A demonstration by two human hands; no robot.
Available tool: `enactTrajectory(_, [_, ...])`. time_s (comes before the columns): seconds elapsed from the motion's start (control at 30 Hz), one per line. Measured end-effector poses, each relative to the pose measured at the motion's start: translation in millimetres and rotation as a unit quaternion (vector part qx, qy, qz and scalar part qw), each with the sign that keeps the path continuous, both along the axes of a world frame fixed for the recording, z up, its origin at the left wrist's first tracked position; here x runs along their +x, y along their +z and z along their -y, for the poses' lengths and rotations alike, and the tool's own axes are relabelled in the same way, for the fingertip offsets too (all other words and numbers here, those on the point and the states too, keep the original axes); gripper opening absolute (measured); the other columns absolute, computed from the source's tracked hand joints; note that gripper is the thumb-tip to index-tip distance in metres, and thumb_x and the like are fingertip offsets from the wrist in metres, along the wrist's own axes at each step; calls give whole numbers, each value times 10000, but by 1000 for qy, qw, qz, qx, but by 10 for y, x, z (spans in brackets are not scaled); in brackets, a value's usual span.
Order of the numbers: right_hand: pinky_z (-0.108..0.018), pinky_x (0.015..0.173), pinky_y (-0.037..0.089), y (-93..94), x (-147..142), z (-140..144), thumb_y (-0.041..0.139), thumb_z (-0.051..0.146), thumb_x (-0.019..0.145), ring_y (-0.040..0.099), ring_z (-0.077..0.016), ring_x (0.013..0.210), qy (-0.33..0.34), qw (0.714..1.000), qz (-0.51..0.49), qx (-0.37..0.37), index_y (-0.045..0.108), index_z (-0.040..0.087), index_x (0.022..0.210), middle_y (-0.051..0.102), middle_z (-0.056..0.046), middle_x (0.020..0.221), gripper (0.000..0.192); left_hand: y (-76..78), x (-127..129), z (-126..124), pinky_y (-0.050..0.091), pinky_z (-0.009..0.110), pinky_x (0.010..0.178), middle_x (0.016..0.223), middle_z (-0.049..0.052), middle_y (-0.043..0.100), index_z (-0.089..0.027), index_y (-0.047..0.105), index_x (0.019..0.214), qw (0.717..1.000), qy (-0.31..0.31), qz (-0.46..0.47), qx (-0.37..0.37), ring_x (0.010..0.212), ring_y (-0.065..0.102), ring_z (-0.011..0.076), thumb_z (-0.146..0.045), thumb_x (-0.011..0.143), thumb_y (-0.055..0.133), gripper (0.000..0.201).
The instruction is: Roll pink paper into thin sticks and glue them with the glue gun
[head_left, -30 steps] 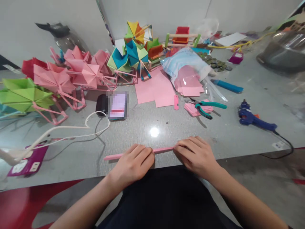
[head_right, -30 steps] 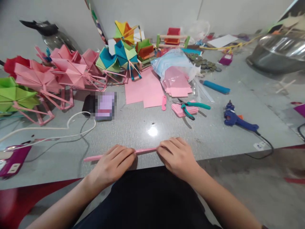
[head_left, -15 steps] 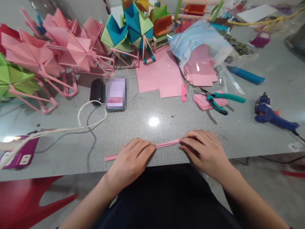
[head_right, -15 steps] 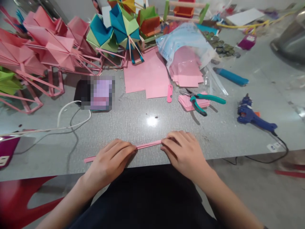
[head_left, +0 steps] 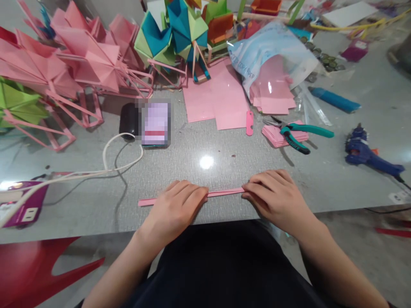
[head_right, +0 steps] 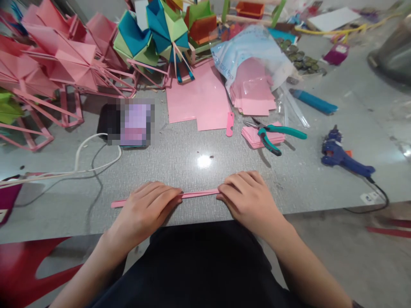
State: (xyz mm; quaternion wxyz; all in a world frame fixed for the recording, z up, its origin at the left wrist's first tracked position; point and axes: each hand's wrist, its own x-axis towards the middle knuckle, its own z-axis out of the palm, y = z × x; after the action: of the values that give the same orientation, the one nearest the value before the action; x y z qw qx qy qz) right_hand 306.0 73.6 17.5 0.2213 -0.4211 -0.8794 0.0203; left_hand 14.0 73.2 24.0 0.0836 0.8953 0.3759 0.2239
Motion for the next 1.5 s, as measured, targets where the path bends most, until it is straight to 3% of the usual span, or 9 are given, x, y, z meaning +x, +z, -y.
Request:
enactTrajectory(0.17, [-366,794,389,-16,3,-17,611,150,1044,586,-184,803,13,1000,-20,2,700,195,931,716,-39,877,150,-13,11,-7,494,341,697,838,31,705,-154,634,1032,999,5,37,9,754,622,186,-118,1039,600,50])
enactTrajectory(0.4, [-359,811,410,-36,-3,-32,611,49,998,582,-165,764,16,999,-32,11,719,203,955,682,-13,816,193,-38,38,-26,488,325,719,845,29,684,-165,625,928,995,27,82,-49,783,598,174,-76,1032,571,147])
enactTrajectory(0.6, [-383,882,440,4,-29,-10,588,58,1018,647,-198,910,22,999,0,37,714,189,1065,741,-53,967,188,-61,45,-39,478,326,731,906,42,665,-168,678,939,997,21,56,-50,819,570,180,-26,1002,564,193])
enactTrajectory(0.8, [-400,893,441,29,-84,29,551,87,1043,619,-242,1018,28,997,56,50,712,164,1131,754,-93,1093,199,-39,49,-47,467,347,731,879,35,644,-180,722,1133,1000,7,8,-12,804,559,187,-101,1059,536,215])
enactTrajectory(1.07, [-408,848,425,64,-146,124,459,43,991,584,-254,929,12,996,82,17,712,129,1151,734,-110,1020,312,5,97,-40,435,388,762,909,54,646,-176,706,1237,997,-6,-68,36,833,544,221,-149,1089,487,266])
enactTrajectory(1.33, [-439,935,422,44,-275,272,475,31,969,593,-268,1026,-12,997,76,3,656,138,1314,741,-97,1076,404,36,306,137,423,414,793,1049,89,698,-155,664,1314,994,32,-105,15,921,567,253,-104,1034,497,330])
enactTrajectory(1.5, [-412,905,441,40,-380,293,451,82,997,592,-260,1012,-13,999,29,-13,650,103,1284,743,-121,1122,350,13,392,203,471,446,804,1131,108,713,-89,620,1351,998,14,-67,-13,974,585,267,-217,1047,538,339])
